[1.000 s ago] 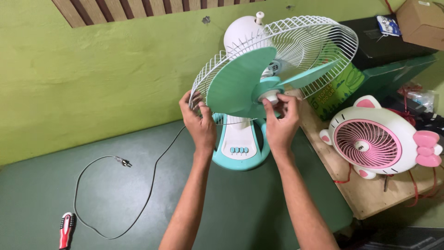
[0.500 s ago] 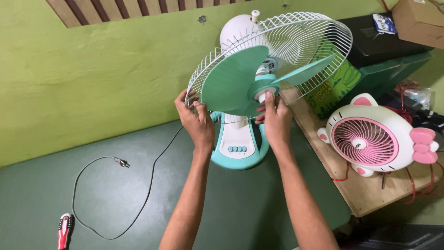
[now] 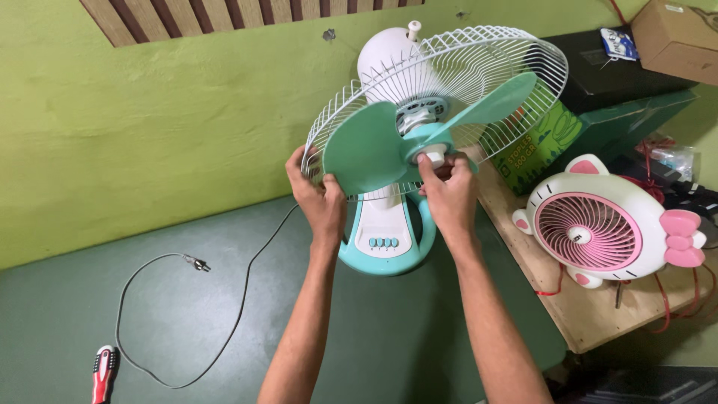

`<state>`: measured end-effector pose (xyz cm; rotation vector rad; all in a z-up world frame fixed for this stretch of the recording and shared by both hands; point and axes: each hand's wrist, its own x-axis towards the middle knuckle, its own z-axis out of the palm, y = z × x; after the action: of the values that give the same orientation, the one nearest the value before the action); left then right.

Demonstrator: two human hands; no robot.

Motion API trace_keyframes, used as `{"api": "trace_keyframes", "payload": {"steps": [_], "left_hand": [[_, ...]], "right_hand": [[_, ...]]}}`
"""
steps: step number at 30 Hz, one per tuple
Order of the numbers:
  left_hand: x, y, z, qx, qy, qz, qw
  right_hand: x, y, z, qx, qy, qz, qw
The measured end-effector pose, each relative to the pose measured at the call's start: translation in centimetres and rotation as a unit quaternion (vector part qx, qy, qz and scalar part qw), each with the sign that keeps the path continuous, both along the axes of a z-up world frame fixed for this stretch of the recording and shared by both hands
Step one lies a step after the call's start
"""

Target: The person lifts the front grille off a table fan and sets it on a side table, then twists off the white blade cap and removes the teal fan blades from the motor shaft. They then fit the blades back onto the shaft, secure the cap, and use a screwdriver to tighten the screw on the grille retaining ring.

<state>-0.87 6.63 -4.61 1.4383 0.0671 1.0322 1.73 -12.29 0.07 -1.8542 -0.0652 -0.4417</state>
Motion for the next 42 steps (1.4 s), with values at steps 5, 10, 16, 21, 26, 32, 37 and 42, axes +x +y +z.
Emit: {"api": "trace_keyframes", "payload": {"steps": [5,10,16,21,26,32,37,42], "left_hand": [[-1.2,1.1,1.0,0.099,-0.051,-0.047,0.993],[-1.0,1.6,1.7,0.102,0.003,0.006,0.995],[-0.7,1.3,1.9,0.080,0.058,0.046,0.994],[-0.7,1.2,1.9,0.100,0.042,0.058,0.992],[-0.7,1.1,1.7,0.108,0.031,0.061,0.992],[-0.5,1.5,2.0,0.125,0.054,0.041,0.990],[-1.0,2.0,2.4,0.129,0.035,-0.002,0.991],[-0.9,1.9,2.6,0.117,0.045,-0.008,0.992]], "right_hand": [[0.5,-0.4,-0.7,0.030,0.004,0.016,0.999],[0.4,-0.1,-0.9,0.050,-0.006,0.057,0.997],[-0.5,0.2,0.1,-0.062,-0.070,0.010,0.996],[-0.9,-0.1,1.0,-0.173,-0.127,-0.007,0.977],[-0.7,-0.7,0.6,-0.337,-0.274,-0.061,0.899],[1.3,-1.8,-1.5,0.082,0.145,0.057,0.984],[2.8,-2.1,-3.0,0.261,0.251,0.197,0.911],[3.3,-3.0,-2.5,0.366,0.276,0.240,0.856]]}}
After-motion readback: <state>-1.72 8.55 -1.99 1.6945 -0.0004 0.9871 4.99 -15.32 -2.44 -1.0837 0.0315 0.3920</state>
